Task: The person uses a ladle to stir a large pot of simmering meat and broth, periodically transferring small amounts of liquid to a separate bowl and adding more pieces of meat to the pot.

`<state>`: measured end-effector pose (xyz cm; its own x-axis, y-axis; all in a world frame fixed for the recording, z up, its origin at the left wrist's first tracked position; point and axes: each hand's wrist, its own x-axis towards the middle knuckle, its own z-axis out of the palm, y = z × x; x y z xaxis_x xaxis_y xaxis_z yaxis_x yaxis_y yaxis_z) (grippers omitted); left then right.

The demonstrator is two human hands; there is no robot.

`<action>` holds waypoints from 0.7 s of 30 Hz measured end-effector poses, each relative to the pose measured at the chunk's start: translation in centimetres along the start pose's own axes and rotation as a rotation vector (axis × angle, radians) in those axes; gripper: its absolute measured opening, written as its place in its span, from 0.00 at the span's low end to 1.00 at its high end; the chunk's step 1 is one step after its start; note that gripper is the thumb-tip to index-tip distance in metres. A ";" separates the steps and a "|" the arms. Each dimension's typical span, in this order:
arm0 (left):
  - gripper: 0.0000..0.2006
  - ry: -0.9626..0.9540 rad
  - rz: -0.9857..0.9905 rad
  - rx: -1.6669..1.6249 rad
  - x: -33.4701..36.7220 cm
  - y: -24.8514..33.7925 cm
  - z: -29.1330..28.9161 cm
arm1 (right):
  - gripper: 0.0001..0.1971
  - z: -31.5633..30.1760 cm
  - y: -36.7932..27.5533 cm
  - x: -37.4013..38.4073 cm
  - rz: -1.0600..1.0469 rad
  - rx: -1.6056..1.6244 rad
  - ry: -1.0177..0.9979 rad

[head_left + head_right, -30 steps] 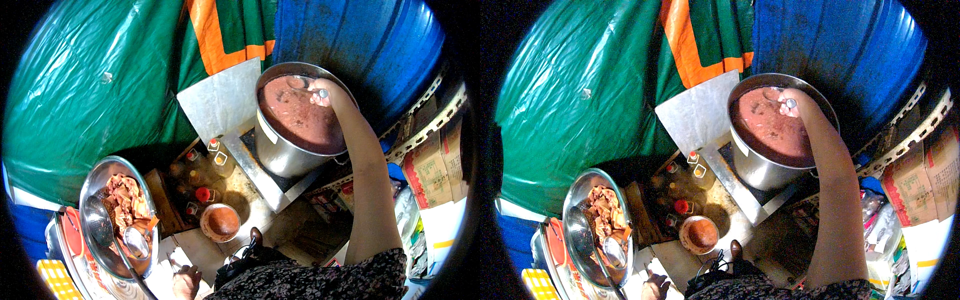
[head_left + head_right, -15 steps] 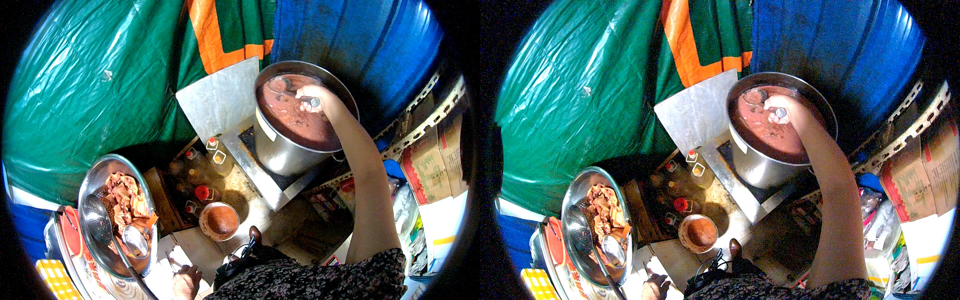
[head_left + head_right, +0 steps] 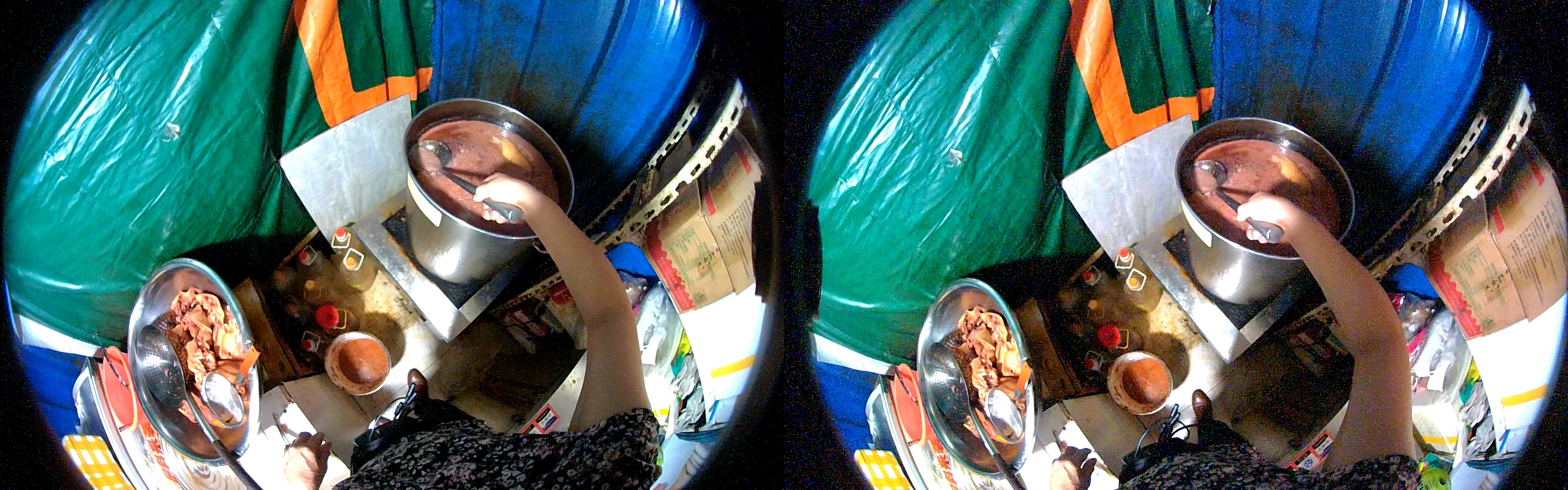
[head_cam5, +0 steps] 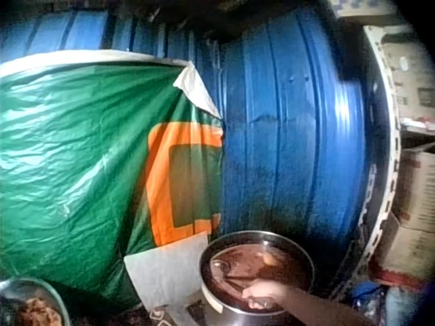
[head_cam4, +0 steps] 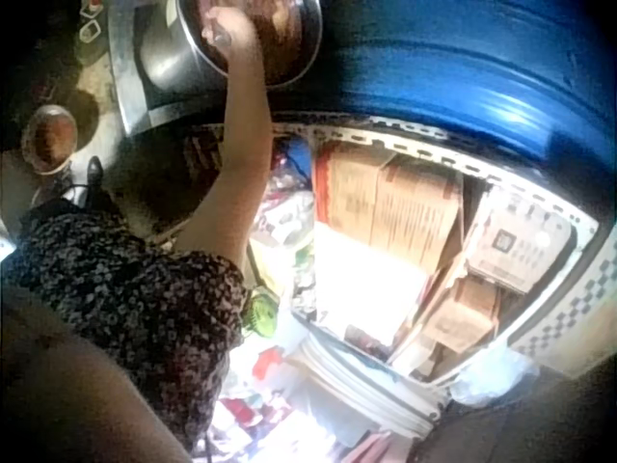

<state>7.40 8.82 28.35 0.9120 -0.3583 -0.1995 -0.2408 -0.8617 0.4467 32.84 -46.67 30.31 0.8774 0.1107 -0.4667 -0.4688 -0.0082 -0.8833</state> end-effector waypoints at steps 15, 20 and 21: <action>0.10 -0.041 -0.101 0.078 -4.8 -3.2 0.2 | 0.10 5.4 -2.6 -12.9 -0.118 -0.144 0.218; 0.12 -0.007 -0.086 0.115 -7.4 -4.0 -0.1 | 0.06 11.8 -3.8 -18.4 -0.049 -0.206 0.310; 0.12 -0.007 -0.088 0.128 -7.8 -3.8 -0.4 | 0.07 12.6 -3.3 -19.3 -0.059 -0.199 0.279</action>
<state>1.32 15.00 28.60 0.9292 -0.2816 -0.2393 -0.2007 -0.9283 0.3129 16.17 -36.27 42.83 0.9091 -0.1595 -0.3849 -0.4120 -0.2062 -0.8876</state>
